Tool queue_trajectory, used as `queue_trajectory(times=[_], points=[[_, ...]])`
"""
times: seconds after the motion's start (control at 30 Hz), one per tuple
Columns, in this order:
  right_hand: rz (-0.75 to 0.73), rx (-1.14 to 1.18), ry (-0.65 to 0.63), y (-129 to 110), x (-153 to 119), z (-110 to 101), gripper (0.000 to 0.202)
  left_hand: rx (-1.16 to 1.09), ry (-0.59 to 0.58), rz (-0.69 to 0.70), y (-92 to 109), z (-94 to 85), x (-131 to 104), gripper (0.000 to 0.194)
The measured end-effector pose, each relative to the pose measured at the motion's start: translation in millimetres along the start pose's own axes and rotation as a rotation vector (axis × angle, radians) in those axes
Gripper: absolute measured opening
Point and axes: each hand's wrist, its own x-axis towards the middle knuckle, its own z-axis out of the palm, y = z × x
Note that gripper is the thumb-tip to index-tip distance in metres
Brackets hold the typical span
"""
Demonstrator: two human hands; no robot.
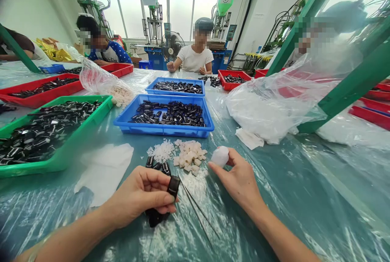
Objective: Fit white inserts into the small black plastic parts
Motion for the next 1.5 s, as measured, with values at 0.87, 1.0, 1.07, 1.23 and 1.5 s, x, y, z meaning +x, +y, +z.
queue_trajectory(times=[0.87, 1.0, 1.07, 1.23, 1.5], points=[[-0.546, -0.153, -0.062, -15, -19, 22, 0.018, -0.052, 0.107, 0.005, -2, -2.7, 5, 0.027], [-0.482, -0.165, -0.114, -9, -18, 33, 0.020, -0.031, 0.100, -0.009, 0, -1.0, 5, 0.025], [-0.448, -0.143, -0.126, -9, -19, 34, 0.020, -0.023, 0.094, -0.013, 0, -0.6, 5, 0.023], [-0.353, -0.004, -0.118, -17, -22, 28, 0.016, -0.031, 0.093, -0.023, -2, -0.6, 4, 0.022], [-0.090, 0.279, -0.151, -35, -28, 10, 0.013, -0.036, 0.058, -0.028, -7, 2.2, 5, 0.021]])
